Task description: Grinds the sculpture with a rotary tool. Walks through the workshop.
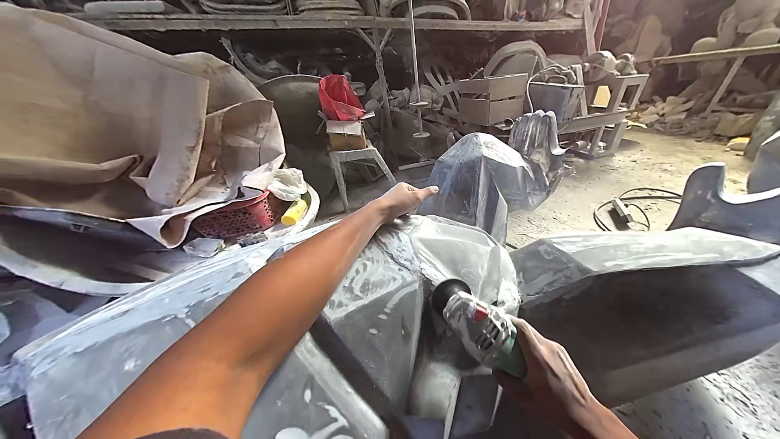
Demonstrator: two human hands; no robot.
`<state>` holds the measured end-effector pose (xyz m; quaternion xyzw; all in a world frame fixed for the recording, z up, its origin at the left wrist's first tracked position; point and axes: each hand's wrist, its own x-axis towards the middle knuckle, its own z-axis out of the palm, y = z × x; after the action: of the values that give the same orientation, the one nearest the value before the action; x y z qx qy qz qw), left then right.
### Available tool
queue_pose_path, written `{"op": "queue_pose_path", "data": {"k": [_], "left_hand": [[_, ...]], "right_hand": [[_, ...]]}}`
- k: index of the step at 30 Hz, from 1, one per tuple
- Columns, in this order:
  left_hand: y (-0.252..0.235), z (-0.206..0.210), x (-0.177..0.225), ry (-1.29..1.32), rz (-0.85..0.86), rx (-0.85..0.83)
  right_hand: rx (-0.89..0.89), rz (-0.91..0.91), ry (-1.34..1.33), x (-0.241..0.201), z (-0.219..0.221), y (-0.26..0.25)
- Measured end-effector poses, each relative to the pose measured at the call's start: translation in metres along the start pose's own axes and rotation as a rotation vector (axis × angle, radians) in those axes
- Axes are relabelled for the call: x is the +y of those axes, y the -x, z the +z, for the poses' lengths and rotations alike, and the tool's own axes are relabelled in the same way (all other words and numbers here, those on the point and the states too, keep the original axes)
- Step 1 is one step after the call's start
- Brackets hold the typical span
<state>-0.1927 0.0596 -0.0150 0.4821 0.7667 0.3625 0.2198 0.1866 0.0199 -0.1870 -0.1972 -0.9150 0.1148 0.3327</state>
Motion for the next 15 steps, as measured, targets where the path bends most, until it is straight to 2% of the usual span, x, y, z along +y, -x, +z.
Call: {"op": "queue_pose_path", "data": {"k": [6,15], "left_hand": [[0.002,0.001,-0.001,0.036,-0.004,0.002],[0.001,0.002,-0.001,0.070,-0.021,-0.010]], "right_hand": [[0.003,-0.008,0.002,-0.012,-0.005,-0.021],[-0.011,0.013,-0.007,-0.007,0.001,0.004]]}}
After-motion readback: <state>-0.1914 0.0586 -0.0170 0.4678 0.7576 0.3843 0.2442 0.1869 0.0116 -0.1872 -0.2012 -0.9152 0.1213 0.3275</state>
